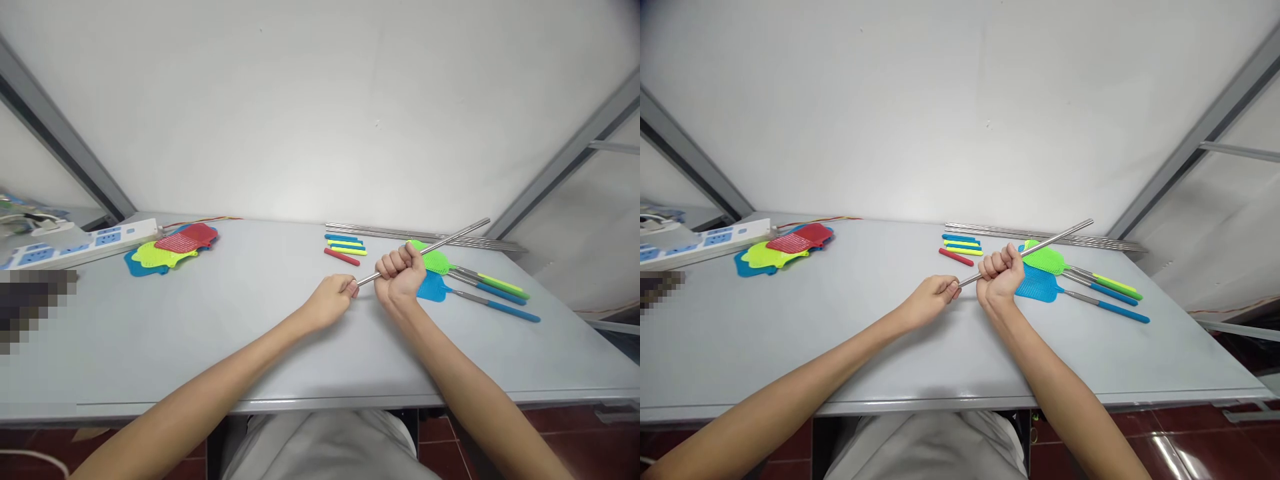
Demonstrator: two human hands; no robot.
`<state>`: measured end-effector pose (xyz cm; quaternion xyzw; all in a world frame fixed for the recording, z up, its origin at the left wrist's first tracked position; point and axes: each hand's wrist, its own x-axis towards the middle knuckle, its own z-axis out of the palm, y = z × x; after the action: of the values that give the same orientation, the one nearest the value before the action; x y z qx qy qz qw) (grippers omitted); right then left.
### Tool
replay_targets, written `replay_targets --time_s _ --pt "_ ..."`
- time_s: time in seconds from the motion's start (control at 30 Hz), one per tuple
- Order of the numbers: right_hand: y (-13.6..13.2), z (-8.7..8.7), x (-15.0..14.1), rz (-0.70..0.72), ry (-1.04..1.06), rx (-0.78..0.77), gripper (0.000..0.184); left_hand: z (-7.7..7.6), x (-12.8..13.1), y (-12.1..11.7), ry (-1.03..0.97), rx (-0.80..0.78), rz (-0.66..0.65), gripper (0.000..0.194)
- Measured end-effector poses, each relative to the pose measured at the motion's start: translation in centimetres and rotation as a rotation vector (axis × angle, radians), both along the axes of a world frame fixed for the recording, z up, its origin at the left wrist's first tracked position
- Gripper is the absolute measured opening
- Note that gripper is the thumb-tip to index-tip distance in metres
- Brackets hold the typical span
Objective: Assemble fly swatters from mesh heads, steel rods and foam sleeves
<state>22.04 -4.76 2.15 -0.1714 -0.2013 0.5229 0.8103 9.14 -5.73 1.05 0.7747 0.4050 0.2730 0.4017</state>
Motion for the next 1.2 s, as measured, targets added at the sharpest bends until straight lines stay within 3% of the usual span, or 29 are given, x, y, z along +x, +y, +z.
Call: replay_targets --time_s 0.37,0.5,0.83,1.2 --pt "0.4 1.8 1.8 0.145 -0.003 -0.123 0.038 0.8 0.1 0.1 -0.16 -0.316 -0.15 0.039" --pt "0.6 1.9 2.4 0.125 0.017 -0.135 0.037 0.7 0.0 0.2 -0.163 -0.312 -0.116 0.041" --pt "0.7 1.9 2.7 0.081 0.011 -0.161 0.039 -0.2 0.4 -0.1 -0.12 -0.126 0.027 0.039" --pt "0.0 1.7 1.2 0.04 -0.119 -0.044 0.039 -2.3 1.4 -0.7 -0.23 -0.313 -0.063 0.038"
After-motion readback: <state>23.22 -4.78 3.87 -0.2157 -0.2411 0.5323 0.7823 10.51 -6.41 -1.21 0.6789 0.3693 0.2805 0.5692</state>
